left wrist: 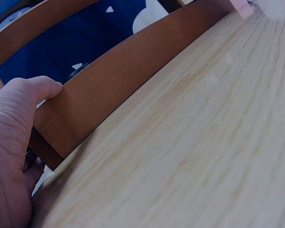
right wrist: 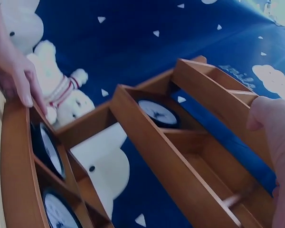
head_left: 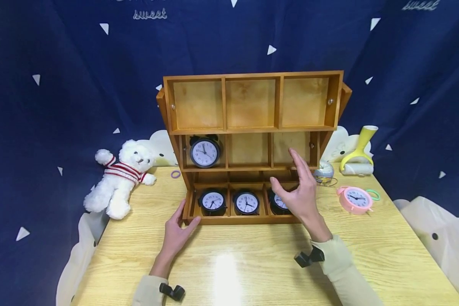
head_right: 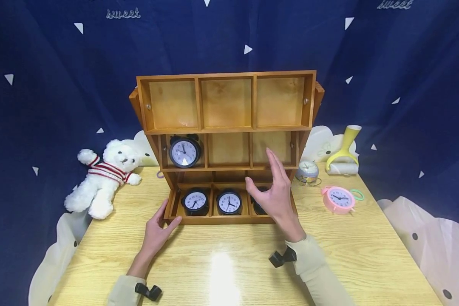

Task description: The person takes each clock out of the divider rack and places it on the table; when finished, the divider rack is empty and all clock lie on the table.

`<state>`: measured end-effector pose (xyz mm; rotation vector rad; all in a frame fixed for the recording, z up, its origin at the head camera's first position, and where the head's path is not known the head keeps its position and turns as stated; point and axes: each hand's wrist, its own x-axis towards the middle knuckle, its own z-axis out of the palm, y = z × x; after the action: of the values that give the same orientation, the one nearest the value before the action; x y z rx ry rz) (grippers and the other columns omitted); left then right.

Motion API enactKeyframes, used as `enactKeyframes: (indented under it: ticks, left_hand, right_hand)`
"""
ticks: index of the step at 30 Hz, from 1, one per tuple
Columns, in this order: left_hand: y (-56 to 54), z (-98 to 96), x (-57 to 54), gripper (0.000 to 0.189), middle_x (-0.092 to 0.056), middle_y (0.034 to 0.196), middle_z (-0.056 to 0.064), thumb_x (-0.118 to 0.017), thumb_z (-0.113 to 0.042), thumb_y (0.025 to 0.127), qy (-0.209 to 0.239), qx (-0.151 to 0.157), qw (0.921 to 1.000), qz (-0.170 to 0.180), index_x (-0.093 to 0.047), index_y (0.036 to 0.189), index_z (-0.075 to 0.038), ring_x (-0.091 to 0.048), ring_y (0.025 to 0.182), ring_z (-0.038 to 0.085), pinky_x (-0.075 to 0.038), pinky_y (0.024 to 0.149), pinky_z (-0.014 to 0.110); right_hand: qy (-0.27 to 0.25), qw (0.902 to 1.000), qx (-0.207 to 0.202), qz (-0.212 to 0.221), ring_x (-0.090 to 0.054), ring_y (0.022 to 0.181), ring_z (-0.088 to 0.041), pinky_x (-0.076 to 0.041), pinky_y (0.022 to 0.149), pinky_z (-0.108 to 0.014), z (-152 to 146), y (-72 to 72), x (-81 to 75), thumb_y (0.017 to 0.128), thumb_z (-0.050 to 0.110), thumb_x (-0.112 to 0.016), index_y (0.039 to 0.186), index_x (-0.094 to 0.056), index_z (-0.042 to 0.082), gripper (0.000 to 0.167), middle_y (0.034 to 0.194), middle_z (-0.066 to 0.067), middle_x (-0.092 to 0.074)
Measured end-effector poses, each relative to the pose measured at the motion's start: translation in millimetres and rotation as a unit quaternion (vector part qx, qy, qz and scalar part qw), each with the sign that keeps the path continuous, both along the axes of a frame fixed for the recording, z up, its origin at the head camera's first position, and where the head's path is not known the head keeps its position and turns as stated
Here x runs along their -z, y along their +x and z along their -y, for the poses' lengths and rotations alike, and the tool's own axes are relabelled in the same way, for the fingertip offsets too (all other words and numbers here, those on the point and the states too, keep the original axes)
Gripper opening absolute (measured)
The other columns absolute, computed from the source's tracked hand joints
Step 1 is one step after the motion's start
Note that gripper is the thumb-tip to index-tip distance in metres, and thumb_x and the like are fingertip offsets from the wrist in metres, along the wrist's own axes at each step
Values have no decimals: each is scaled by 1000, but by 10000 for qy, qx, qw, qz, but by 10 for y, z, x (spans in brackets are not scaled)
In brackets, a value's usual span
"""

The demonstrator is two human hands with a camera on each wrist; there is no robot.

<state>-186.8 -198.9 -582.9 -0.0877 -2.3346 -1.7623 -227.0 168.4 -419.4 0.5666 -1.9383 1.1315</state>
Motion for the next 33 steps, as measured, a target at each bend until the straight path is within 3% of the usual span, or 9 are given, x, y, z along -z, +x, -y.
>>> enactKeyframes:
  ticks: [4,10,13,20,28,33]
  left_hand:
    - [1,-1,20,84,-37,165,18,-83,-25,92,130,30,9999,-72,-38,161,-7,-39,150,36,-34,120,37]
    - [12,5,38,85,-38,164,18,-83,-27,92,-6,-15,10000,-90,-39,161,-5,-41,148,36,-36,119,39]
    - [16,6,31,85,-39,163,18,-83,-28,92,-45,1,9999,-117,-38,161,-5,-42,148,36,-36,119,39]
    - [8,14,32,84,-38,164,17,-83,-27,92,4,21,10000,-69,-39,161,-8,-42,148,35,-37,118,35]
    - [-4,5,7,85,-40,163,18,-84,-25,92,-3,-9,9999,-109,-38,161,-7,-44,147,36,-38,117,35]
    - [-13,0,-7,85,-41,162,18,-83,-26,92,-23,39,10000,-83,-38,161,-7,-46,145,35,-39,117,35]
  right_hand:
    - [37,9993,-324,177,-51,141,-34,-50,109,-50,189,-45,-2,79,19,-83,154,-49,1,85,154,-18,-54]
    - [-96,9956,-885,302,-53,138,-40,-48,108,-60,430,-131,20,74,9,-88,154,-44,-5,93,151,-24,-54]
    - [-85,9934,-1039,484,-52,140,-37,-47,112,-59,535,-156,-6,75,11,-90,156,-43,-2,94,153,-22,-53]
    - [271,9860,-1164,1167,-48,144,-30,-44,115,-58,752,-201,-118,82,32,-89,162,-40,15,94,162,-7,-45]
    - [590,9773,-1696,1124,-55,138,-33,-50,112,-48,1091,-343,-203,80,27,-91,156,-45,4,92,156,-14,-51]
    - [1025,9723,-1672,1272,-51,142,-32,-47,116,-45,1265,-447,-253,82,33,-91,156,-43,-1,95,157,-18,-49]
